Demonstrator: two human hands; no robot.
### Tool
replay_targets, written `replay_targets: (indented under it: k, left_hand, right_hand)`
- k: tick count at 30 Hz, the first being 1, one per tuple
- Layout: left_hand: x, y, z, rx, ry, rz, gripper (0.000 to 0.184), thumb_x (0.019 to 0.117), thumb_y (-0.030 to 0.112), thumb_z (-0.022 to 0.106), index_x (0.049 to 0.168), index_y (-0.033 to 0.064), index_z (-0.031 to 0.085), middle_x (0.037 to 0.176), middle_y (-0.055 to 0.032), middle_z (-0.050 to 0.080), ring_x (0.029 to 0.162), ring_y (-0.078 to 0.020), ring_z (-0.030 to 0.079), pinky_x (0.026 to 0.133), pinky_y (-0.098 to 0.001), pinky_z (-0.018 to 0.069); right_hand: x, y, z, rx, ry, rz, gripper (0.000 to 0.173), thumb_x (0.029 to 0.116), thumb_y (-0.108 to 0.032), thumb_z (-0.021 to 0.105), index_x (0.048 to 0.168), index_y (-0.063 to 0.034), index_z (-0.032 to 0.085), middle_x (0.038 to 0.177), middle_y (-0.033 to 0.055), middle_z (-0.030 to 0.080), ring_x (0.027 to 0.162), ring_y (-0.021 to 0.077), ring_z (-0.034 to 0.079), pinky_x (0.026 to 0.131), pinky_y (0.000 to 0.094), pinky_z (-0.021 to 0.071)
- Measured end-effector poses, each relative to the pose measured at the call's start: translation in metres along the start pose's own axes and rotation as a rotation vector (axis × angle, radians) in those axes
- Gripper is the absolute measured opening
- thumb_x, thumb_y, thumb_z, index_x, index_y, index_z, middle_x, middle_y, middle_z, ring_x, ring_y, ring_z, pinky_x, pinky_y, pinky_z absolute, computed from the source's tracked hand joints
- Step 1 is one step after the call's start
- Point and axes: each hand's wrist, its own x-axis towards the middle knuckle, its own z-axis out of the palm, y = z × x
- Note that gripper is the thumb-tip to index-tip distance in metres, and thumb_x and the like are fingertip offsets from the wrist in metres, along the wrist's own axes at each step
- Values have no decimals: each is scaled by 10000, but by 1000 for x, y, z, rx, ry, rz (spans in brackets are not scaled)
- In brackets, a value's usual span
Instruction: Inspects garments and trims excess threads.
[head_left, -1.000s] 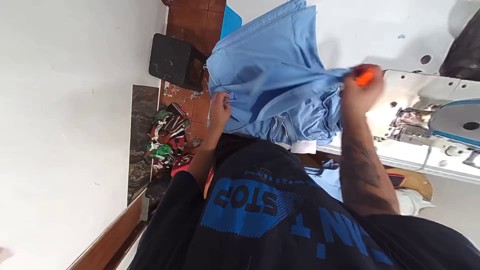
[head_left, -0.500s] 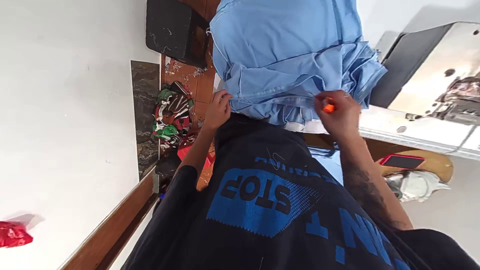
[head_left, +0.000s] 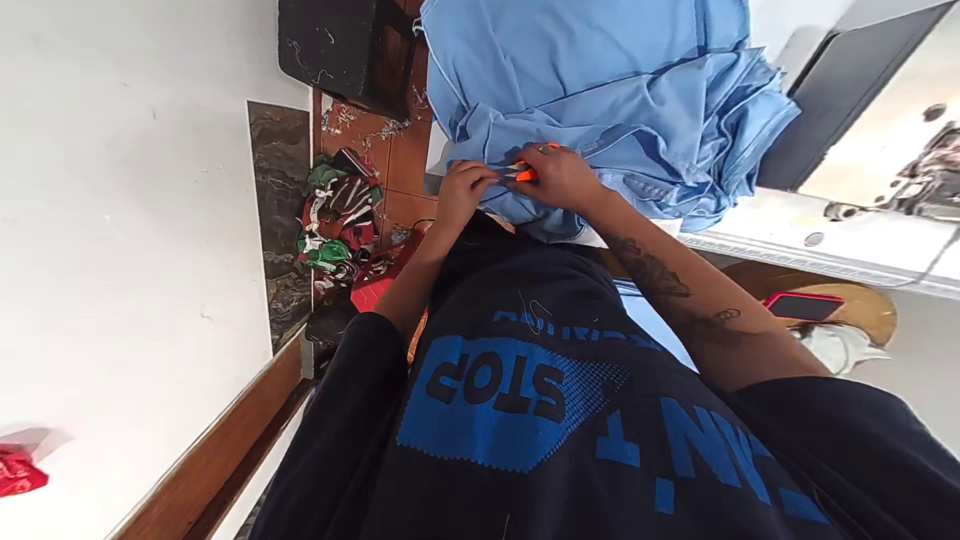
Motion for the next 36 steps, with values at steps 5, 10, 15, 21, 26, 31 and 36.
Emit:
replay_targets:
  k: [5, 10, 15, 21, 26, 31, 36]
  left_hand:
    - [-9, 7, -10, -179, 107, -290, 185, 990, 71, 638, 1083, -52, 741, 1069, -186, 741, 1028, -224, 706, 967, -352, 536]
    - [-19, 11, -7, -170, 182, -211, 145, 949, 26, 673, 1037, -61, 750, 1047, -204, 736, 996, -234, 713, 927, -342, 560]
    - [-24, 13, 3, -202, 203, -188, 135, 951, 20, 668, 1023, -61, 750, 1026, -194, 737, 971, -216, 712, 913, -325, 563]
    - [-20, 12, 2, -82, 186, -253, 209, 985, 57, 632, 1114, -91, 703, 1066, -230, 715, 988, -267, 705, 922, -358, 564]
    - [-9, 22, 4, 181, -1, -280, 264, 980, 114, 666, 1148, -85, 707, 1136, -259, 702, 1114, -392, 672, 1013, -469, 518]
    - [-10, 17, -13, 97, -25, -256, 192, 991, 52, 624, 1074, -56, 758, 1086, -239, 727, 1057, -344, 703, 984, -429, 537]
    - [-16, 18, -16, 56, 49, -246, 179, 987, 65, 637, 1040, -62, 751, 1045, -228, 726, 973, -295, 712, 914, -376, 563]
  right_hand:
    - [-6, -12, 13, -82, 12, -7, 457, 1036, -334, 583, 1204, 90, 615, 1170, 331, 663, 1089, 539, 654, 899, 692, 480]
    - [8, -35, 20, -143, 31, 68, 419, 1047, -304, 579, 1180, 90, 620, 1129, 324, 675, 1009, 532, 683, 772, 656, 528]
    - [14, -33, 29, -183, 77, 62, 379, 1069, -272, 531, 1134, 86, 636, 1089, 318, 682, 916, 525, 698, 697, 640, 529]
    - [5, -32, 14, 38, 60, 282, 480, 1097, -341, 471, 1306, 83, 555, 1135, 348, 658, 1001, 566, 668, 800, 700, 510]
    - [0, -26, 13, 50, 15, 225, 491, 1074, -355, 531, 1314, 72, 564, 1150, 339, 657, 1026, 560, 662, 820, 697, 504]
    - [0, -26, 23, -92, 45, 56, 390, 1038, -279, 598, 1193, 77, 627, 1105, 323, 682, 991, 552, 678, 763, 671, 523]
    - [6, -36, 27, -176, 30, 78, 395, 1052, -294, 575, 1172, 79, 627, 1122, 317, 680, 970, 536, 688, 737, 658, 524]
